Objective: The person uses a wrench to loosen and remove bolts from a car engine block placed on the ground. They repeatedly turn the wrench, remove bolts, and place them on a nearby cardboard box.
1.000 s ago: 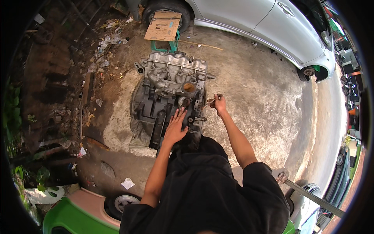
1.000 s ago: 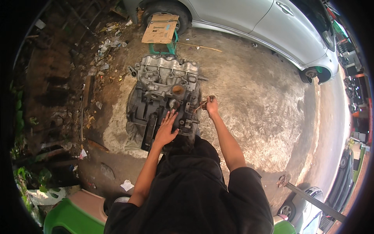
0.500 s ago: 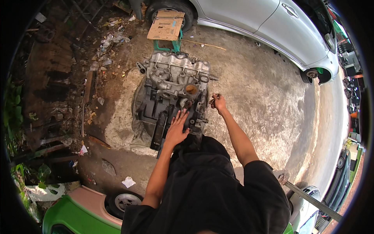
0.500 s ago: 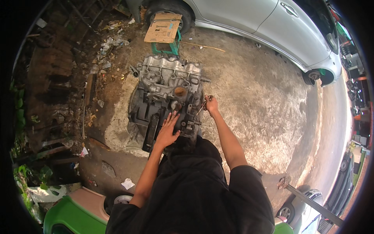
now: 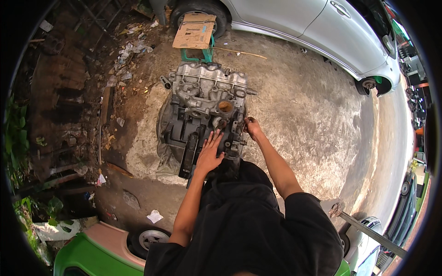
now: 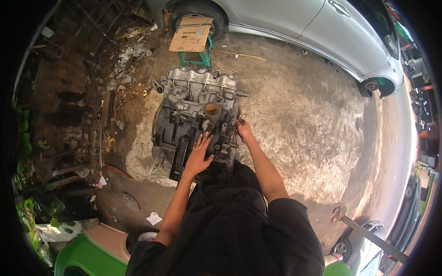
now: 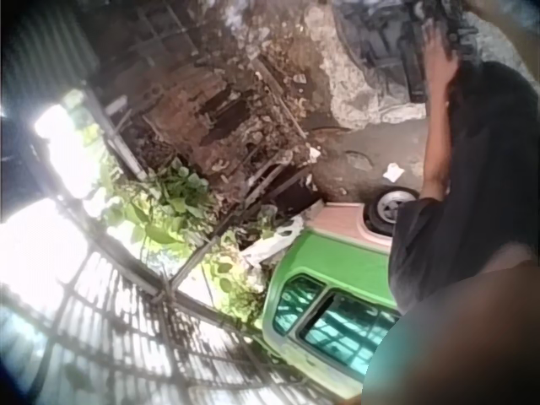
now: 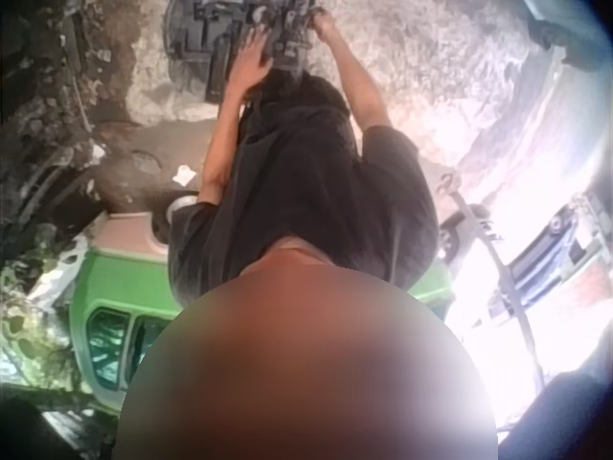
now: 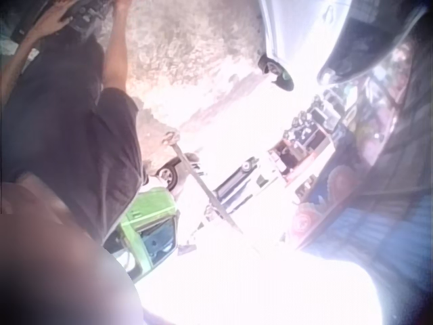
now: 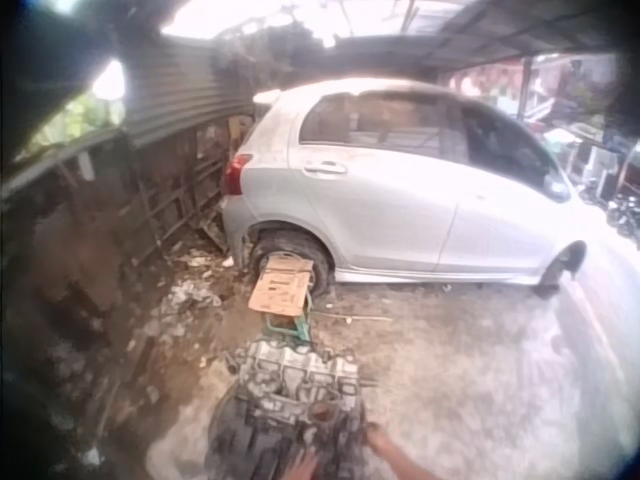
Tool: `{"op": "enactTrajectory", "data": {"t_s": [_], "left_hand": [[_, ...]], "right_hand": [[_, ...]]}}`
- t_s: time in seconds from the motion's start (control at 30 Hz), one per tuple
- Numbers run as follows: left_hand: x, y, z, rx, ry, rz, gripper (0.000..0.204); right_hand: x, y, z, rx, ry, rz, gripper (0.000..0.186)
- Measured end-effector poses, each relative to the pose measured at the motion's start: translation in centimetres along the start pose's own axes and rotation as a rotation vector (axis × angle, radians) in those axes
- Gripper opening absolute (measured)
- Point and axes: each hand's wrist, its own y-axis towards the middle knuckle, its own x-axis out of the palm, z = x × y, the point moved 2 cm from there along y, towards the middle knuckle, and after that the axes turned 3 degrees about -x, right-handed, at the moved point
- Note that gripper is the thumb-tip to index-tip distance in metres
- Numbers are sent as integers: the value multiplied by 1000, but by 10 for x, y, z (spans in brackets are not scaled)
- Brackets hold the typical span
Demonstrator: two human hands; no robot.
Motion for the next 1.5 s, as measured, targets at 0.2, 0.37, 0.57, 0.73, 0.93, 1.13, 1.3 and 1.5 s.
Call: {"op": "enactTrajectory", "data": {"t_s": [0.2,0.37,0.57,0.73,0.93,1.13,1.3,1.5], "left_hand": [[0,0,-1,3,-16,4,84],[1,1,-2,-4,-19,-1,85],[2,1,-3,1,-28,7,85],[4,1,-5,20,-32,15,86],[6,3,-7,35,-38,15,85],[6,3,-8,33,-36,9,84],[7,4,-9,31,-35,-1,84],[7,4,-9,28,-37,3,84]], "right_hand": [[4,-23,-13,-124,-205,16,36],[12,-67,-33,-342,-380,-13,31],[22,-134,-28,-714,-818,33,14],[27,-167,-10,-788,-801,54,14],[15,-171,6,-795,-884,8,26],[14,-184,9,-782,-789,-42,40],[15,-181,-5,-895,-740,141,18],[-6,-126,-21,-695,-376,347,19]]}}
